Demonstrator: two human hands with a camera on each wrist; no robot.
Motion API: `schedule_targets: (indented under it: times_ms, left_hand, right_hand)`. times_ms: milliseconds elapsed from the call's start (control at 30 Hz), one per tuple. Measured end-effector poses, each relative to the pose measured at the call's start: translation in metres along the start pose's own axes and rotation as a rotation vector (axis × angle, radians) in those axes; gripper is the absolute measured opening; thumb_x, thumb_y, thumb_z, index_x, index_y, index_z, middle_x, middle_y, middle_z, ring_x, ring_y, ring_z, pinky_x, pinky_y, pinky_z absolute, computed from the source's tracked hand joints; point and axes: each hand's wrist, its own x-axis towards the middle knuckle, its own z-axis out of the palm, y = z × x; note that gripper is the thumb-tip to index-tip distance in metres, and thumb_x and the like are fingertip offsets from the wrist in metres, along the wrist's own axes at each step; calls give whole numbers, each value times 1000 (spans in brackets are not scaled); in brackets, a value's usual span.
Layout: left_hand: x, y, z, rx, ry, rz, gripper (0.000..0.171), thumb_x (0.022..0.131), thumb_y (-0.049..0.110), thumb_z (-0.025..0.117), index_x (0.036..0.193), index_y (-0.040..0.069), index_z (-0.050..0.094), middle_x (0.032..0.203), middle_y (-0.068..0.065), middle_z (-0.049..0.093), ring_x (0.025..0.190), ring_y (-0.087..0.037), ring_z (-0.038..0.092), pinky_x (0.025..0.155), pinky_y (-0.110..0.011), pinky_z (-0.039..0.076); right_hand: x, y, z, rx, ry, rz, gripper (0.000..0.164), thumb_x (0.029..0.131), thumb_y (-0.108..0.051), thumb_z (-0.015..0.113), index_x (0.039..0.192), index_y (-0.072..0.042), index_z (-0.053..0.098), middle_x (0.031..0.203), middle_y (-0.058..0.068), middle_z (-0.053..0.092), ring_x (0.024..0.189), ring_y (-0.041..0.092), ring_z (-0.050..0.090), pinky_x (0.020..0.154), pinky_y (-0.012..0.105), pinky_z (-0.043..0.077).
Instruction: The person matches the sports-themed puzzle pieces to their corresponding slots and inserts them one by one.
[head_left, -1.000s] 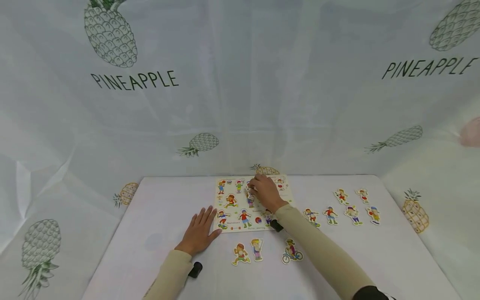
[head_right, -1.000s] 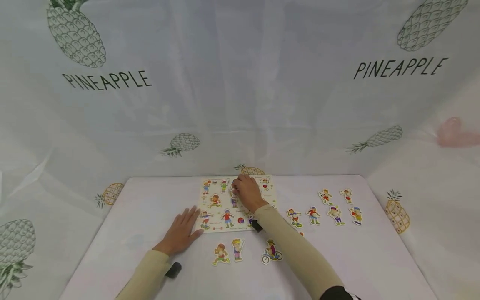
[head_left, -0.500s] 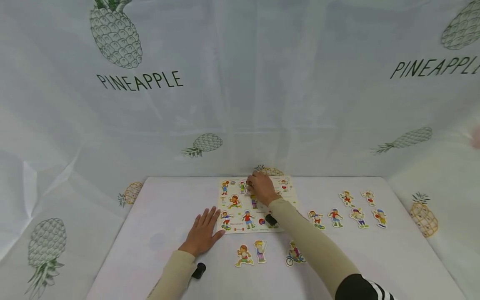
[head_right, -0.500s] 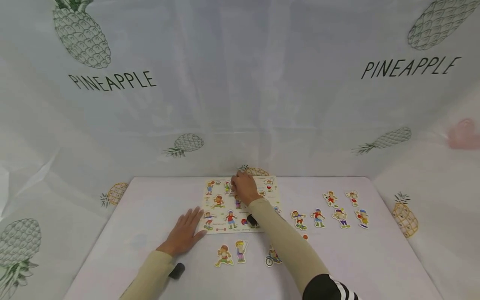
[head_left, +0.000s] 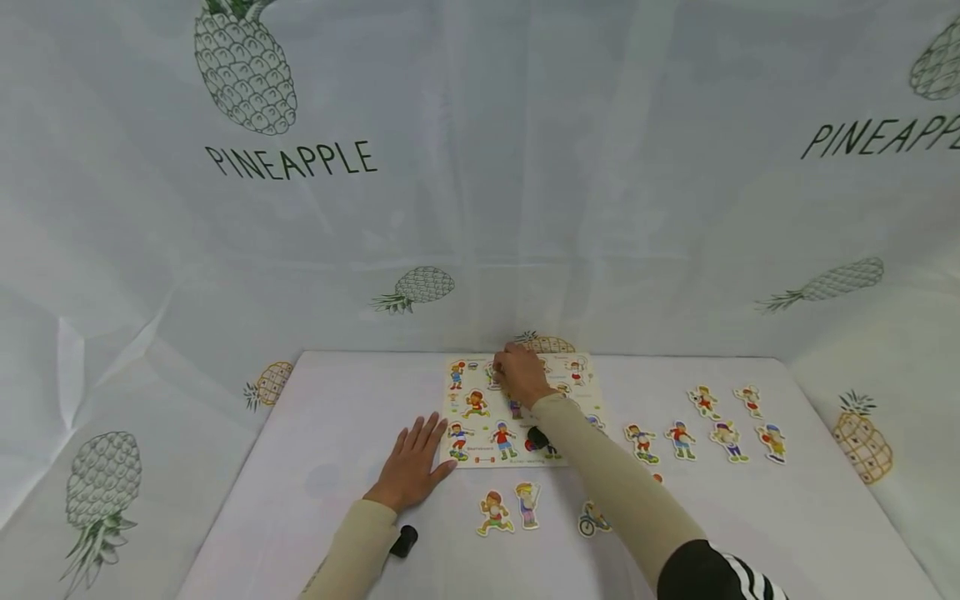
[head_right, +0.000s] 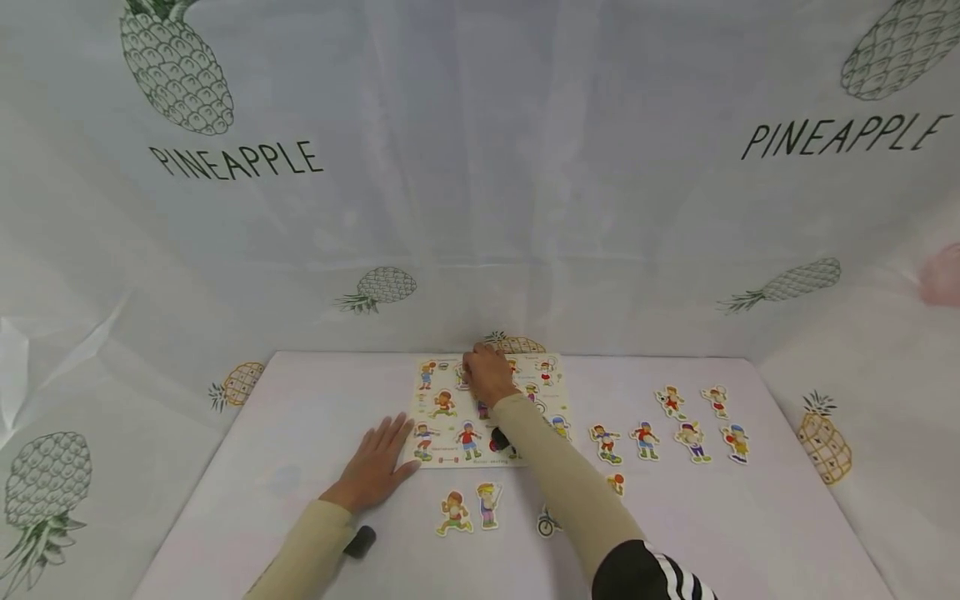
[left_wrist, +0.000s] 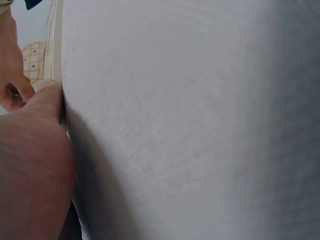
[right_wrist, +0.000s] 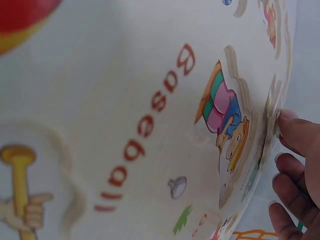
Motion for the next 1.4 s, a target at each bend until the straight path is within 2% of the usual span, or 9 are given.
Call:
schedule_targets:
  times_ms: [200, 333, 500, 733, 967, 1033, 1133, 1400]
  left_hand:
    - [-3, 5, -7, 8, -26, -15, 75, 105, 42, 64, 163, 3, 37, 172, -20, 29, 159, -44, 23, 128, -61, 19]
    - [-3, 6, -8, 4, -33, -25, 75, 105, 43, 64, 163, 4, 37, 172, -19, 30, 160, -43, 24, 129, -60, 19]
    - [-2, 9, -9, 8, -36, -24, 75, 105, 44, 64, 163, 4, 37, 172, -18, 29, 160, -42, 24, 129, -60, 19]
    - [1, 5, -2, 16, -32, -13, 76, 105, 43, 64, 163, 3, 36, 173, -19, 28, 160, -42, 23, 129, -61, 18]
    - [6, -10, 15, 64, -15, -13, 80, 105, 49, 61, 167, 9, 31, 175, -15, 24, 161, -41, 19, 130, -59, 17]
    - [7, -12, 17, 52, 3, -6, 80, 104, 48, 63, 166, 8, 33, 174, -16, 25, 161, -41, 20, 129, -61, 18]
    - [6, -12, 17, 40, 10, -2, 80, 103, 47, 64, 165, 6, 34, 174, -17, 26, 160, -43, 21, 129, -62, 18]
    - [0, -3, 6, 1, -4, 6, 77, 104, 42, 64, 163, 1, 36, 172, -22, 28, 159, -45, 21, 129, -62, 16]
  right_hand:
    - [2, -3, 3, -17, -32, 17, 9, 94, -17, 83, 95, -12, 75, 93, 4, 64, 92, 25, 63, 87, 47, 55]
    - [4, -4, 5, -2, -22, 9, 9, 94, -18, 82, 94, -12, 75, 91, 4, 63, 90, 25, 62, 83, 46, 54]
    - [4, -3, 6, 5, -13, 13, 10, 94, -18, 83, 93, -12, 75, 92, 5, 63, 91, 27, 62, 85, 48, 54]
    - [1, 1, 7, -29, -1, 5, 10, 93, -20, 83, 96, -13, 77, 93, 4, 64, 92, 25, 63, 86, 47, 56]
    - [-9, 5, -12, -49, 2, 11, 16, 91, -17, 85, 104, -10, 79, 98, 7, 67, 95, 28, 66, 92, 48, 57]
    - [-14, 9, -19, -63, 0, 20, 17, 91, -18, 85, 104, -10, 79, 100, 7, 68, 97, 28, 66, 95, 48, 56]
    - [-25, 15, -30, -76, 6, 24, 18, 90, -17, 85, 106, -10, 78, 105, 9, 69, 102, 29, 65, 98, 49, 55]
    - [-62, 27, -57, -82, 55, 40, 17, 90, -15, 85, 104, -9, 78, 100, 7, 66, 95, 29, 62, 91, 48, 54]
